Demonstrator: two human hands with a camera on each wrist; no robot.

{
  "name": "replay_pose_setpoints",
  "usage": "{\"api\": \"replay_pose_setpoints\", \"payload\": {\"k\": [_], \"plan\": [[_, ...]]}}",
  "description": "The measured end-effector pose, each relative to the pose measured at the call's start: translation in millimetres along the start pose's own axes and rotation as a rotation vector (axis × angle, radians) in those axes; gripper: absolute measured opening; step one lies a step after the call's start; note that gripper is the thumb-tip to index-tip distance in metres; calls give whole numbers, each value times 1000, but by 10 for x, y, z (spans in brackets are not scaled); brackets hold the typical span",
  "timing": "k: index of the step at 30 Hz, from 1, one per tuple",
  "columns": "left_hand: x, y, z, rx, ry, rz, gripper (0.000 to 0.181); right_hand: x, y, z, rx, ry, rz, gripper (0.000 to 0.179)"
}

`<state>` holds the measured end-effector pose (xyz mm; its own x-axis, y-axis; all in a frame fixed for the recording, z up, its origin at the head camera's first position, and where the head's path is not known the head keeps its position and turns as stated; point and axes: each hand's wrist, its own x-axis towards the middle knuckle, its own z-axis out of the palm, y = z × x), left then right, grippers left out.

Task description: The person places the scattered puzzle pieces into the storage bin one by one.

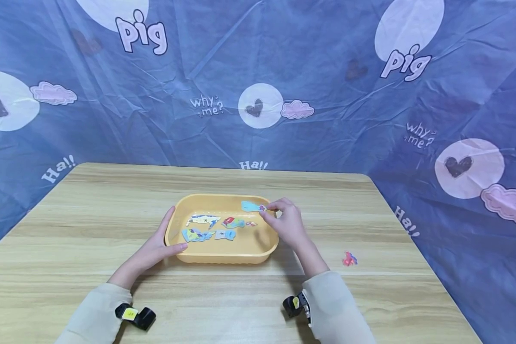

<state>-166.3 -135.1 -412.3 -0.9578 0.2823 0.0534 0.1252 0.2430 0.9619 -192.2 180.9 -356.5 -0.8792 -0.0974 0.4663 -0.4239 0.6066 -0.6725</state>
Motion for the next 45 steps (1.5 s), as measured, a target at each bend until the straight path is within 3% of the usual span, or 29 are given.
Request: {"api": "replay_pose_setpoints", "payload": {"k": [5,13,17,28,37,45], "plan": [[-16,44,-8,-1,-5,-4,101,5,-66,95,12,-18,-3,15],[-124,326,15,0,-7,-22,98,3,-202,251,-8,-60,-17,15],[-144,370,23,9,-3,-25,97,0,-255,346,-23,-73,-41,14],[-117,320,22,-15,-15,-11,99,-53,-394,591,-144,-146,-3,15],[-108,322,17,8,-11,-12,99,-74,-544,740,-157,-229,27,18],[-25,82,-7,1,-9,3,102,-67,-597,824,-167,-321,10,19]]}}
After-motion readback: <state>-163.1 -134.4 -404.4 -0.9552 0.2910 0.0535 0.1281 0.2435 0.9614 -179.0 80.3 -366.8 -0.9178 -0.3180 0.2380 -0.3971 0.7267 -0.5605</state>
